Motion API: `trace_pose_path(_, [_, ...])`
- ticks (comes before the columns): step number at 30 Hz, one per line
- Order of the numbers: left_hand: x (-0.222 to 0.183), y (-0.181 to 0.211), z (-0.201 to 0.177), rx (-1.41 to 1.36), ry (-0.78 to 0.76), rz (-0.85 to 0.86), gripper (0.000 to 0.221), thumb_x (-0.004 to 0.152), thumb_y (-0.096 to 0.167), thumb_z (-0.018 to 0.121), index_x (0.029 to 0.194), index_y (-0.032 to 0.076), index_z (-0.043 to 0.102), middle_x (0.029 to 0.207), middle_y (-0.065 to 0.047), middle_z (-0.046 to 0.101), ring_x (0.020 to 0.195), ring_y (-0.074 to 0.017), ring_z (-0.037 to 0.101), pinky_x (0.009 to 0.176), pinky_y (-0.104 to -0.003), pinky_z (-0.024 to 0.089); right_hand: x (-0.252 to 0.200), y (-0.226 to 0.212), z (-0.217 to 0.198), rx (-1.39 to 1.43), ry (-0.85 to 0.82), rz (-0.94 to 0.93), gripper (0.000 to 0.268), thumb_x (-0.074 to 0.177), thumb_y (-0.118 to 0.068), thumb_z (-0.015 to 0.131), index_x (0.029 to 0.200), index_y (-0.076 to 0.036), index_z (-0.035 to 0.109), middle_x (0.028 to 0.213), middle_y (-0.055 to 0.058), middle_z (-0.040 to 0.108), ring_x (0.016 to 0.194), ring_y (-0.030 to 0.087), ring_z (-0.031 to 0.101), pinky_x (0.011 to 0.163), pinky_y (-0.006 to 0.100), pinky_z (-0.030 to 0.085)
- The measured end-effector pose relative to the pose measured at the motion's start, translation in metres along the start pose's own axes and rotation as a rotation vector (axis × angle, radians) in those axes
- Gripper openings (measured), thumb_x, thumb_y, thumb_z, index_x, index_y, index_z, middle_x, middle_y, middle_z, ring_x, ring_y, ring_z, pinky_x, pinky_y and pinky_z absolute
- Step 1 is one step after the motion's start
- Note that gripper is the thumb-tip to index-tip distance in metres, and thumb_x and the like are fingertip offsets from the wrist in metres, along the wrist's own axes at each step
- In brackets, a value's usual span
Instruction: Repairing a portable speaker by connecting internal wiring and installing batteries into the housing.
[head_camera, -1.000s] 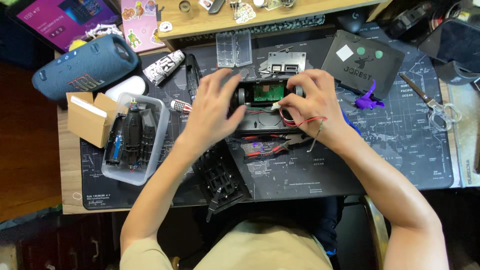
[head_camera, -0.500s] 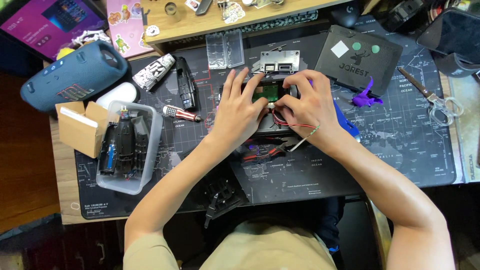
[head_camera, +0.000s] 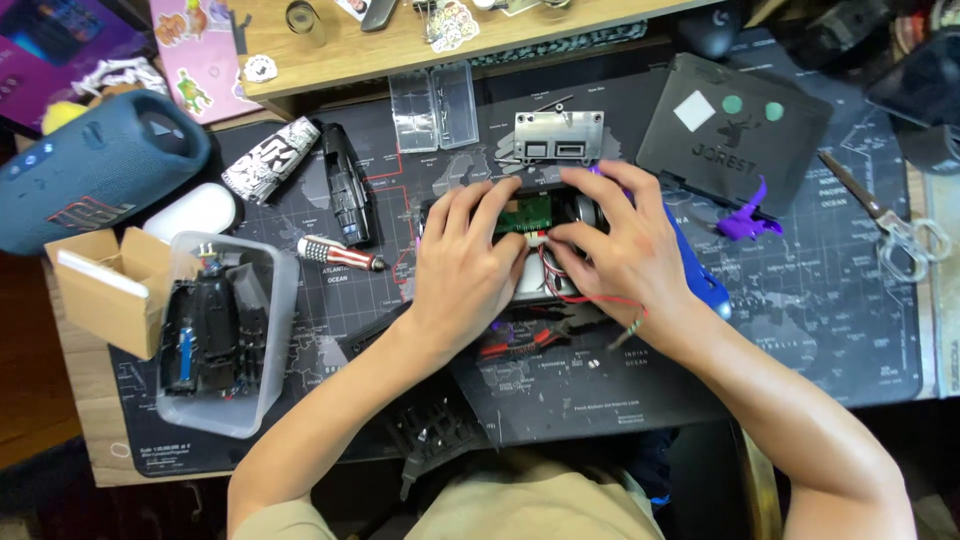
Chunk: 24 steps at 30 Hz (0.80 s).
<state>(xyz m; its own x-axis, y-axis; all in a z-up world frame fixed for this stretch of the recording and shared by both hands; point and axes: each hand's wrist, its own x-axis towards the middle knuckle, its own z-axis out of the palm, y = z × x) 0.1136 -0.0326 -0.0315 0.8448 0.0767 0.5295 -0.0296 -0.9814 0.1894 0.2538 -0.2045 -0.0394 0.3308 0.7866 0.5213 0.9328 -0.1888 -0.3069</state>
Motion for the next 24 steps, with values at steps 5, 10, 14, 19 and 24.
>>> trace_pose_path(5, [0.006, 0.0, -0.006, -0.043, -0.017, -0.029, 0.012, 0.087, 0.011, 0.089, 0.082, 0.007, 0.079, 0.137, -0.018, 0.072, 0.123, -0.0402, 0.068, 0.108, -0.054, 0.052, 0.004, -0.001, -0.002, 0.004, -0.021, 0.029, 0.006, 0.092, -0.019, 0.089, 0.094, -0.02, 0.084, 0.143, 0.009, 0.072, 0.132, 0.043, 0.062, 0.112, 0.052, 0.055])
trace_pose_path(10, [0.011, -0.002, -0.01, -0.085, -0.062, -0.05, 0.004, 0.09, 0.007, 0.083, 0.089, 0.006, 0.079, 0.134, -0.02, 0.072, 0.121, -0.042, 0.068, 0.108, -0.055, 0.053, 0.015, -0.003, -0.004, 0.036, -0.013, 0.044, 0.008, 0.092, -0.014, 0.09, 0.094, -0.019, 0.083, 0.137, 0.011, 0.075, 0.126, 0.042, 0.065, 0.11, 0.053, 0.055])
trace_pose_path(14, [0.021, -0.002, -0.02, -0.066, -0.125, -0.075, 0.012, 0.1, 0.001, 0.07, 0.093, 0.005, 0.078, 0.138, -0.02, 0.072, 0.12, -0.0396, 0.07, 0.107, -0.052, 0.056, 0.019, -0.002, -0.013, 0.045, -0.098, 0.049, 0.006, 0.1, -0.016, 0.088, 0.099, -0.018, 0.082, 0.14, 0.014, 0.072, 0.129, 0.044, 0.062, 0.111, 0.053, 0.055])
trace_pose_path(19, [0.029, -0.002, -0.025, -0.051, -0.173, -0.092, 0.026, 0.111, -0.002, 0.056, 0.094, 0.005, 0.076, 0.14, -0.018, 0.072, 0.119, -0.0364, 0.071, 0.106, -0.048, 0.058, 0.019, -0.002, -0.016, 0.039, -0.183, 0.046, 0.004, 0.107, -0.015, 0.084, 0.106, -0.016, 0.081, 0.143, 0.016, 0.068, 0.13, 0.045, 0.06, 0.111, 0.052, 0.054])
trace_pose_path(24, [0.03, -0.002, -0.025, -0.061, -0.166, -0.111, 0.024, 0.113, 0.002, 0.06, 0.093, 0.006, 0.073, 0.139, -0.018, 0.073, 0.118, -0.0374, 0.073, 0.104, -0.049, 0.058, 0.017, -0.001, -0.014, 0.052, -0.169, 0.06, 0.005, 0.107, -0.018, 0.083, 0.103, -0.016, 0.083, 0.142, 0.017, 0.069, 0.13, 0.047, 0.06, 0.11, 0.053, 0.056])
